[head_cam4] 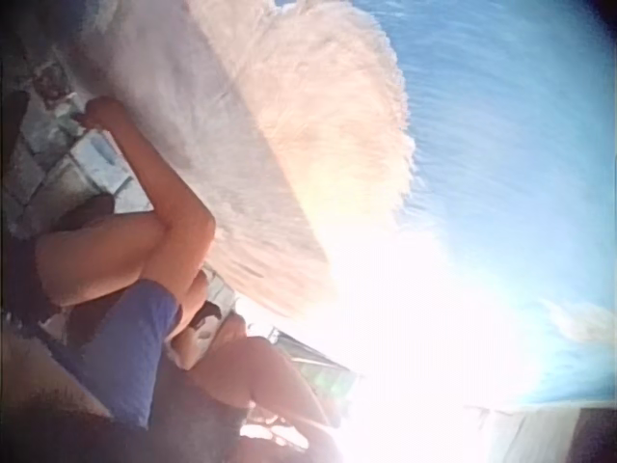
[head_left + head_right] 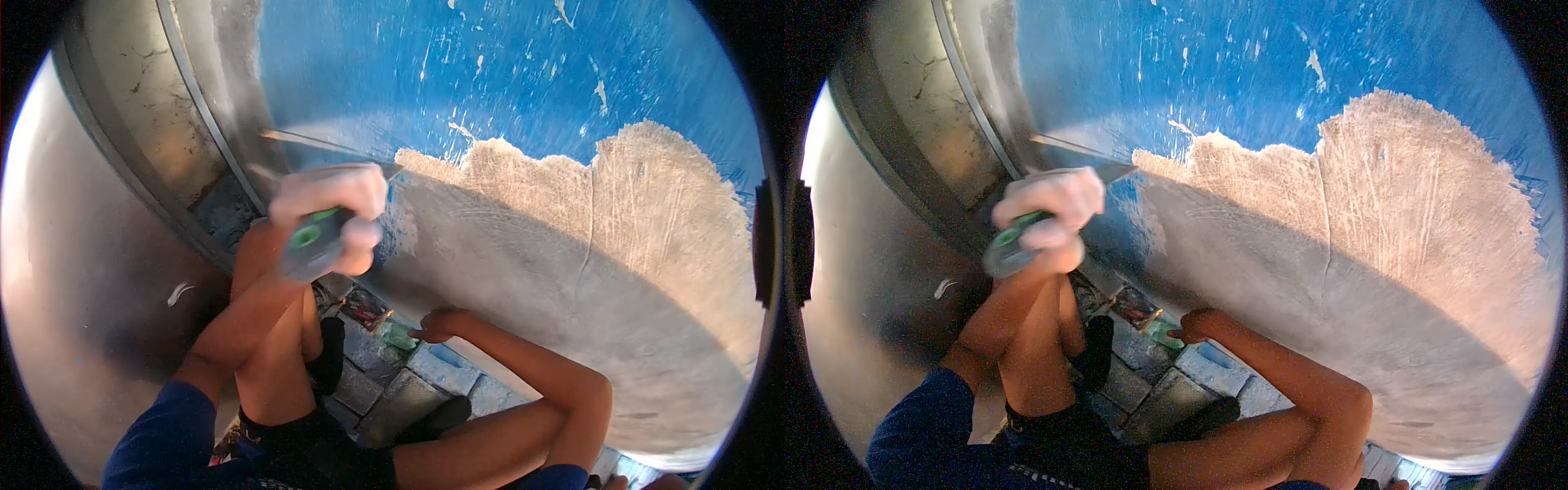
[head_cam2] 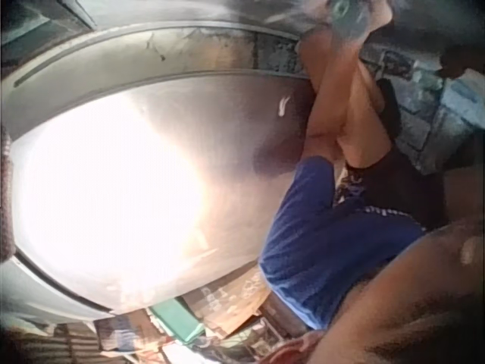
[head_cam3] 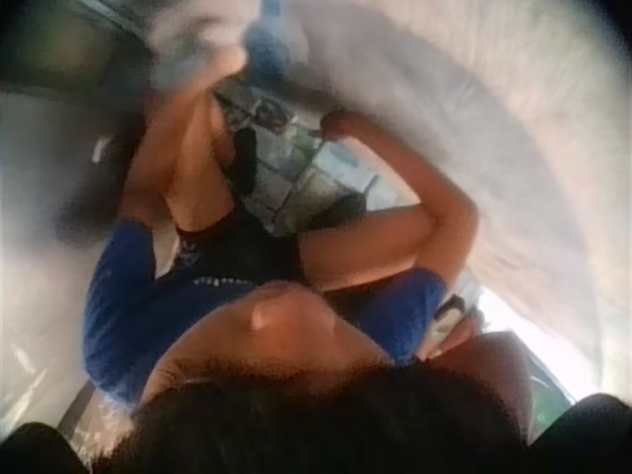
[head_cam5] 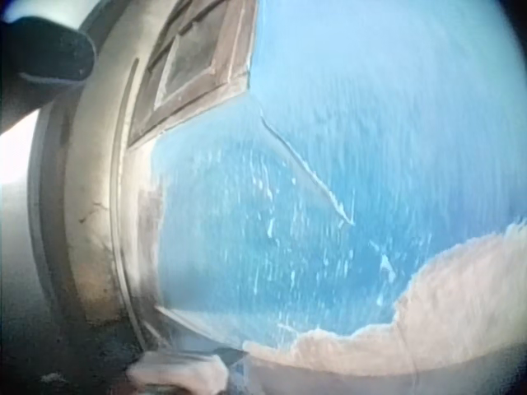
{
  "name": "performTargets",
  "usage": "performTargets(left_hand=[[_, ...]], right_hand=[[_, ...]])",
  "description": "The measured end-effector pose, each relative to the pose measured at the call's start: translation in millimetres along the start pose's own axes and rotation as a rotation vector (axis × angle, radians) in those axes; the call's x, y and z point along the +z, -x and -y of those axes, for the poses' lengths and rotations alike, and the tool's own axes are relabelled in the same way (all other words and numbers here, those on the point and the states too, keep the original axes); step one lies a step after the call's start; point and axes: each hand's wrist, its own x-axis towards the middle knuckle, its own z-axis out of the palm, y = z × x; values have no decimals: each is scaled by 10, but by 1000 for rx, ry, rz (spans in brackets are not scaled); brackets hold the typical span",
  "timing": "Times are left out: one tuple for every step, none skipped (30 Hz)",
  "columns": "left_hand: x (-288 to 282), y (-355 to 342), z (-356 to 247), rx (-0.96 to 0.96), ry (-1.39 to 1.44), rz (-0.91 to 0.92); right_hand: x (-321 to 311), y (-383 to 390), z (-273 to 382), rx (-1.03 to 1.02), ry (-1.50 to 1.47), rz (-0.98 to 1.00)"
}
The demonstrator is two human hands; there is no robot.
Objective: The person scrapes blue paint and plaster from a concrete wall using a hand-held scraper, occasionally pouring water from a plastic bottle to wet the surface.
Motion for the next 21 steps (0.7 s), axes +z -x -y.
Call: performTargets(left_hand=[[25,48,24,-76,-130,45],[48,83,38,-152,-260,91],[84,71,39,-154,-265,85],[77,43,18,-150,-269,80],[64,2,-15,-97,-173,65],[39,-20,-45,-50,-73,54],[3,-48,-43,7,-4,49],[-16,-42,-29,6,-4,50],[-10,-17,0,-40,-100,76],[6,0,20,-86,-195,101],[49,27,34,-126,-255,79],[61,47,38,-127,-251,77],[74,54,36,-117,-185,31],[70,-12,1,-101,-137,-12],[49,-28,-2,-45,-64,-47],[29,-16,19,-35,-32,-53],[13,-13,44,-21,-2,-59],[25,16,57,-70,-34,-69],[20,75,93,-113,-130,-23],[14,133,128,-156,-226,23],[69,110,150,-141,-217,-22]], right_hand=[[55,-6,-37,7,-13,-27],[97,-26,-48,14,-26,-54],[105,-42,-62,17,-19,-55],[110,-62,-76,6,-8,-39],[112,-77,-97,-4,2,-23],[73,-82,-68,-6,2,-24],[17,-98,-40,0,-13,23],[-23,-100,-16,6,-29,70],[-1,-93,-38,8,-33,72],[21,-77,-63,22,-20,43],[41,-64,-80,38,-6,14],[76,-61,-82,41,-10,16],[119,-52,-74,39,3,10],[92,-58,-77,29,31,-4],[84,-86,-74,28,28,-4],[67,-115,-79,13,30,0],[63,-134,-88,-3,32,4],[77,-131,-87,-3,27,7],[94,-126,-86,11,3,-9],[114,-122,-79,24,-20,-25],[108,-86,-83,27,-16,-26]])
